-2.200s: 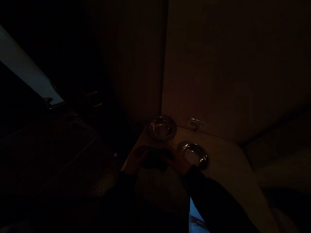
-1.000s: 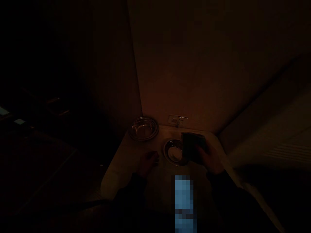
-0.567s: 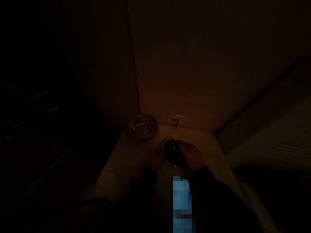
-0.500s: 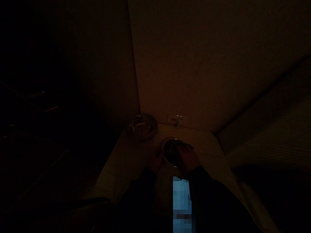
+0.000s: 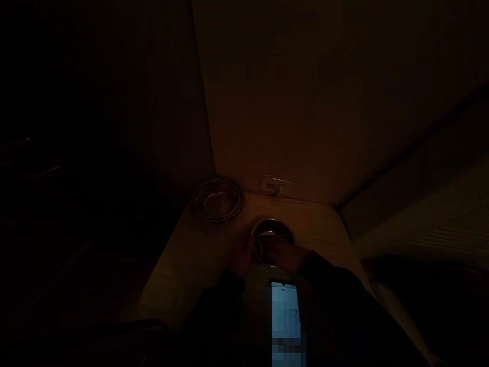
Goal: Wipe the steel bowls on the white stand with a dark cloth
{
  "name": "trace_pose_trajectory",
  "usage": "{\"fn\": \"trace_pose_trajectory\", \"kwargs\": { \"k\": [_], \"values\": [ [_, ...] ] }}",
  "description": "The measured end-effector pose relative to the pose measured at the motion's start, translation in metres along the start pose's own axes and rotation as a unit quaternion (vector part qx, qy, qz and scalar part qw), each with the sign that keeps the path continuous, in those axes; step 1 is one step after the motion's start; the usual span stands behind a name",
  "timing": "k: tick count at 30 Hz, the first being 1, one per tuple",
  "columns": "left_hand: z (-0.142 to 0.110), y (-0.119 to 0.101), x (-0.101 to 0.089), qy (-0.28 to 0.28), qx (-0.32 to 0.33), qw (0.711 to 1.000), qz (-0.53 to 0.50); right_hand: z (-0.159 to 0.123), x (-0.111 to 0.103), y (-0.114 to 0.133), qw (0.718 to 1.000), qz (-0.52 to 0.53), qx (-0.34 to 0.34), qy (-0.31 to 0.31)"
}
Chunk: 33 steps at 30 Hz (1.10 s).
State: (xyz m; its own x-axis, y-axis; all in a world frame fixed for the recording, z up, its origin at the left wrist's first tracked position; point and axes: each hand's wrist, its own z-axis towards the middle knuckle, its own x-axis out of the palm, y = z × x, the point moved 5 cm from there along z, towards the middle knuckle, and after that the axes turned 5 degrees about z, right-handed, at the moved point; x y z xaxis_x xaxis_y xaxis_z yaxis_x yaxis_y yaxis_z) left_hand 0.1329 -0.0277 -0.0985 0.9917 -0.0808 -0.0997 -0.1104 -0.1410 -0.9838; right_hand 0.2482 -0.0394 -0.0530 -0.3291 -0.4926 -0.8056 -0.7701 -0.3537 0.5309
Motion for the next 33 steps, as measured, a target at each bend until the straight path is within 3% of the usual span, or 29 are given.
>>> {"fn": "trace_pose_trajectory", "kwargs": {
  "k": [3, 7, 10, 12, 16, 20, 22, 27, 30, 33],
  "values": [
    [0.000, 0.000, 0.000, 0.010, -0.015, 1.000, 0.000, 0.000, 0.000, -0.004, 0.999, -0.031, -0.014, -0.001],
    [-0.003, 0.000, -0.002, 0.010, -0.033, 0.999, -0.005, 0.006, -0.004, -0.021, 0.987, -0.106, 0.099, -0.067],
    [-0.005, 0.003, 0.000, 0.027, -0.054, 0.998, -0.021, 0.010, -0.008, -0.027, 0.969, -0.137, 0.188, -0.080],
    [-0.006, 0.002, 0.001, 0.033, -0.044, 0.998, -0.026, 0.013, -0.012, -0.027, 0.965, -0.129, 0.213, -0.081],
    [-0.002, 0.001, 0.004, 0.038, -0.048, 0.998, -0.025, 0.017, -0.012, -0.020, 0.985, -0.088, 0.140, -0.041],
    [0.002, -0.001, 0.002, -0.008, -0.024, 1.000, 0.012, 0.014, -0.005, -0.013, 0.997, -0.054, 0.035, 0.041],
    [0.003, 0.001, 0.002, -0.004, -0.022, 1.000, 0.018, 0.014, -0.005, -0.014, 0.997, -0.059, 0.047, 0.020],
    [0.000, 0.001, 0.002, 0.036, -0.038, 0.999, 0.003, 0.019, -0.012, -0.019, 0.975, -0.112, 0.159, -0.106],
    [0.000, -0.008, 0.000, 0.009, -0.016, 1.000, 0.020, 0.020, -0.013, -0.018, 0.975, -0.106, 0.165, -0.104],
    [0.000, -0.016, 0.000, -0.006, -0.008, 0.999, 0.051, 0.018, -0.010, -0.016, 0.991, -0.082, 0.099, -0.037]
  ]
}}
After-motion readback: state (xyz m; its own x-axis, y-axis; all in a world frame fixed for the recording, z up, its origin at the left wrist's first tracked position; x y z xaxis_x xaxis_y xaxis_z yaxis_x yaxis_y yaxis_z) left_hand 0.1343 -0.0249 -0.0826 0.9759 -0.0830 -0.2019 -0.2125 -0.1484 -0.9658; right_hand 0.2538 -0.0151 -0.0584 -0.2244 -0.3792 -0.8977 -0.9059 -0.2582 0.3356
